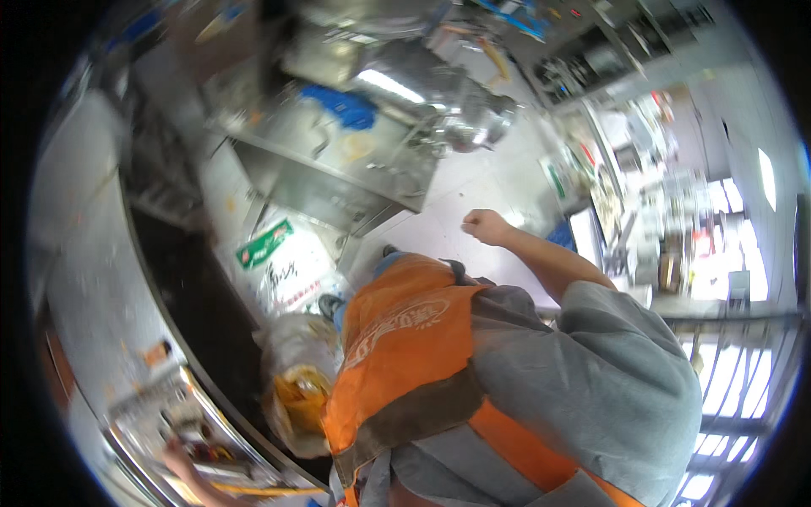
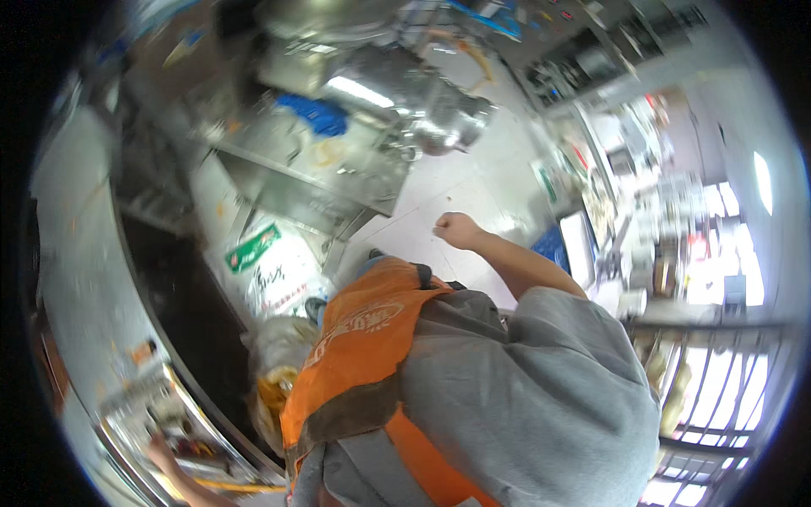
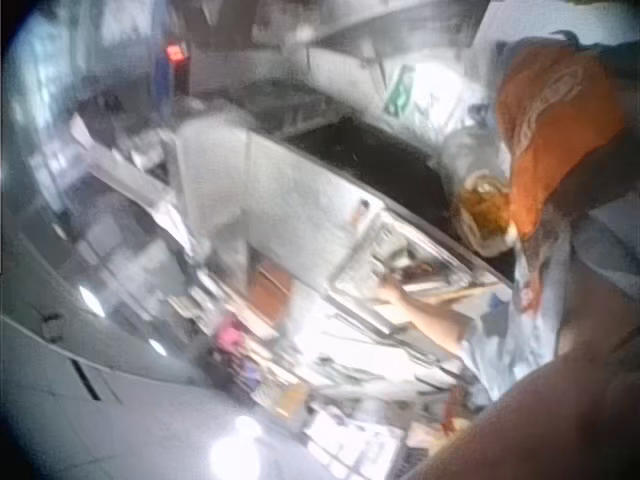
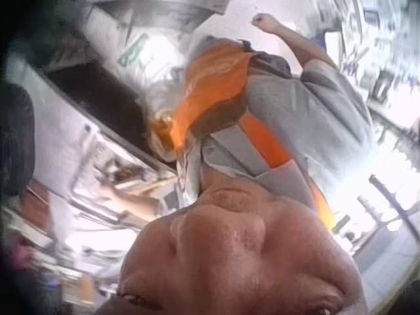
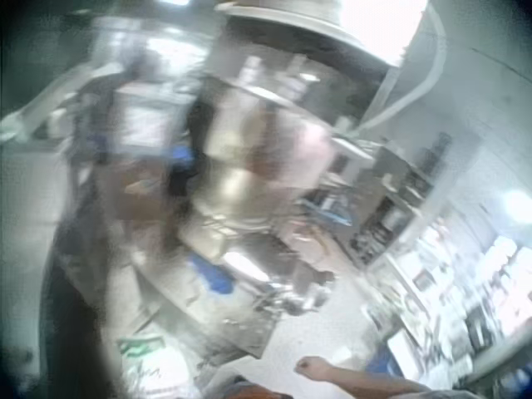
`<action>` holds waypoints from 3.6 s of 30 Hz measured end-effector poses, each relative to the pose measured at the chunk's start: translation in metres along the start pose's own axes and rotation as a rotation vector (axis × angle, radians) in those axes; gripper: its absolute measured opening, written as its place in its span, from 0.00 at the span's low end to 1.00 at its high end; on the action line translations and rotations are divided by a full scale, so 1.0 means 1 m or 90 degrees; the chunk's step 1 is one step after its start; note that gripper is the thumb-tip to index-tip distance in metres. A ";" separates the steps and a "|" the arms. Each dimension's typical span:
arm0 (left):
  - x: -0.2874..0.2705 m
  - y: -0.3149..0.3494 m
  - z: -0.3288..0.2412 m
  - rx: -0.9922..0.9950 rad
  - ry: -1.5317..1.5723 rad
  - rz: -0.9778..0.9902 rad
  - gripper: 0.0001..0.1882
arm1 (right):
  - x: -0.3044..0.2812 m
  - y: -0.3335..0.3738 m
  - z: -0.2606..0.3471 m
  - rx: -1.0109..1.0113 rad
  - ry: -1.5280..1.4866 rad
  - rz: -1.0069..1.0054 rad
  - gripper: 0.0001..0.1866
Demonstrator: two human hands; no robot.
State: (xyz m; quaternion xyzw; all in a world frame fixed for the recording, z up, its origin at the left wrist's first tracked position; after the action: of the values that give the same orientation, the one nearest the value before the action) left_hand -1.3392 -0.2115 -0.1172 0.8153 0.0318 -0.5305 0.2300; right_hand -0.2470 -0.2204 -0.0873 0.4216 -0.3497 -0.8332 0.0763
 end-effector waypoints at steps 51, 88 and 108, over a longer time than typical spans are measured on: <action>0.116 0.360 -0.629 -0.212 -0.008 -0.150 0.18 | -0.337 -0.258 -0.127 -0.543 -0.394 -0.147 0.10; 0.172 0.343 -0.647 -0.196 -0.005 -0.066 0.22 | -0.351 -0.269 -0.094 -0.578 0.024 -0.064 0.11; 0.207 0.334 -0.821 0.010 0.269 -0.109 0.27 | -0.370 -0.166 -0.204 -0.509 -0.882 -0.100 0.09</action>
State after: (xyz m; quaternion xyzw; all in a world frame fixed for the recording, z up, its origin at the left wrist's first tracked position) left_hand -0.4517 -0.2132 0.0865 0.9042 0.1441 -0.3660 0.1665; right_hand 0.1688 -0.0465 -0.0356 -0.2272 0.0380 -0.9705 -0.0715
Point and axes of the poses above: each hand's wrist, its own y-axis away from the middle knuckle, its own x-axis out of the palm, z = x × y, the point moved 10 cm from there along -y, towards the middle knuckle, and after that the axes turned 12 degrees about z, right-handed, at the moved point
